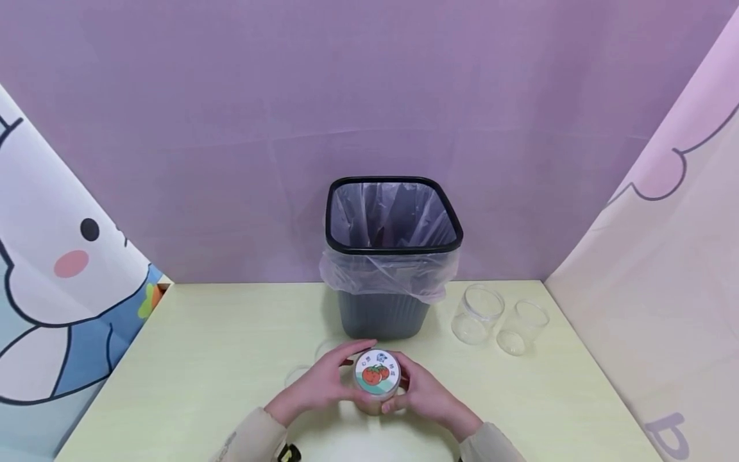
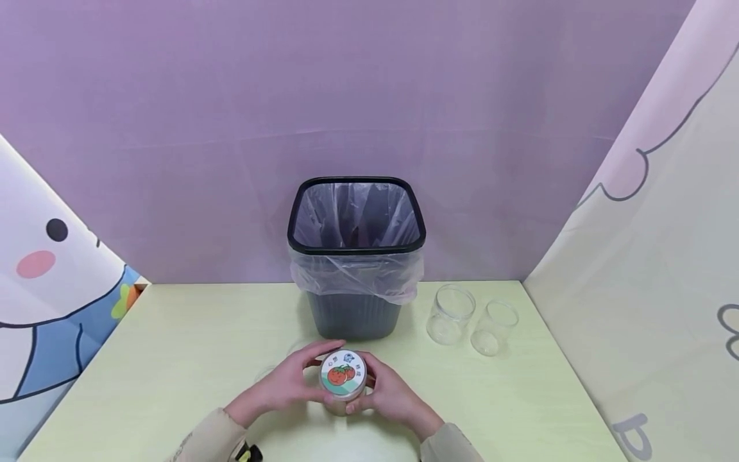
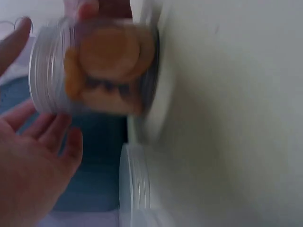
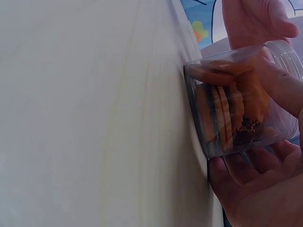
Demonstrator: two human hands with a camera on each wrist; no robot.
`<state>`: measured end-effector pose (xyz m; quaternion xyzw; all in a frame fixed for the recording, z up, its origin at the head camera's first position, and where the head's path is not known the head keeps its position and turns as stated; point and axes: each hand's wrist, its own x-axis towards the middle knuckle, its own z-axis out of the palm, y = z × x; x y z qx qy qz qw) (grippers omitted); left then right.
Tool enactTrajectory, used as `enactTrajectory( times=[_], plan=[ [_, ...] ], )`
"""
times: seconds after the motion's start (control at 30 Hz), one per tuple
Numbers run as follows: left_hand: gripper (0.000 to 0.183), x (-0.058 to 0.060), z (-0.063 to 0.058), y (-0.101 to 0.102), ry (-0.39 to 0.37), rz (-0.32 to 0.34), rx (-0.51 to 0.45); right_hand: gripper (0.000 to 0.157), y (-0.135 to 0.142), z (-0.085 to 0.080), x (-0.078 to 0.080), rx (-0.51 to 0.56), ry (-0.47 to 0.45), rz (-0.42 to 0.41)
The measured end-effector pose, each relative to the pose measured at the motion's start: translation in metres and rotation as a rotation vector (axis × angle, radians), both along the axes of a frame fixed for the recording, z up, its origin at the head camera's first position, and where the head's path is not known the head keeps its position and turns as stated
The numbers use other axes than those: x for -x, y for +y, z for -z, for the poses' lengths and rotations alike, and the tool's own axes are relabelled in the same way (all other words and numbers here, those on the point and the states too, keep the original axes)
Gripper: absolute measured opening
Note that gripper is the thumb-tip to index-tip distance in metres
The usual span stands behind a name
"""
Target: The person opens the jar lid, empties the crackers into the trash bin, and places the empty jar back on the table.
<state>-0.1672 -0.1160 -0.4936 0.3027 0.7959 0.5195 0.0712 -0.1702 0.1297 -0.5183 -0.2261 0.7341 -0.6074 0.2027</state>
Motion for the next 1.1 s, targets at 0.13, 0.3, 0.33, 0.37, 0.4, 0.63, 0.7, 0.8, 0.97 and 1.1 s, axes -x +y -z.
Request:
enactTrajectory(
  times=[0.13, 0.3, 0.33, 0.37, 0.4, 0.63, 0.7, 0.8, 0.97, 1.1],
  plan=[
    [0.082, 0.012, 0.000, -0.004, -0.071, 0.100, -0.008, 0.087, 0.000, 0.000, 0.000, -0.006, -0.005, 0.000],
    [0.082, 0.021, 0.002, -0.006, -0.151, 0.173, -0.015, 0.087, 0.000, -0.001, 0.000, -0.009, -0.011, 0.004],
    [0.082, 0.022, 0.003, -0.006, -0.160, 0.183, -0.021, 0.087, 0.000, -0.001, 0.000, -0.009, -0.011, 0.004],
    [0.081, 0.023, 0.003, -0.006, -0.165, 0.194, -0.029, 0.087, -0.001, -0.001, 0.000, -0.008, -0.013, 0.003],
    [0.081, 0.023, 0.003, -0.006, -0.170, 0.203, -0.038, 0.087, -0.001, -0.001, 0.000, -0.008, -0.015, 0.003],
    [0.078, 0.025, 0.008, -0.005, -0.151, 0.215, -0.063, 0.088, -0.001, -0.002, -0.001, -0.003, -0.013, 0.005],
    [0.077, 0.024, 0.009, -0.004, -0.146, 0.193, -0.059, 0.088, -0.001, -0.002, -0.001, -0.005, -0.011, 0.005],
    [0.077, 0.020, 0.009, -0.003, -0.142, 0.147, -0.058, 0.088, -0.001, -0.002, -0.001, -0.005, -0.014, 0.003],
    [0.081, 0.009, 0.008, 0.001, -0.120, 0.051, -0.061, 0.086, -0.002, -0.002, -0.001, -0.002, -0.022, -0.002],
    [0.083, 0.000, 0.009, 0.007, -0.099, -0.045, -0.059, 0.085, -0.001, -0.002, -0.001, 0.006, -0.022, -0.004]
  ],
)
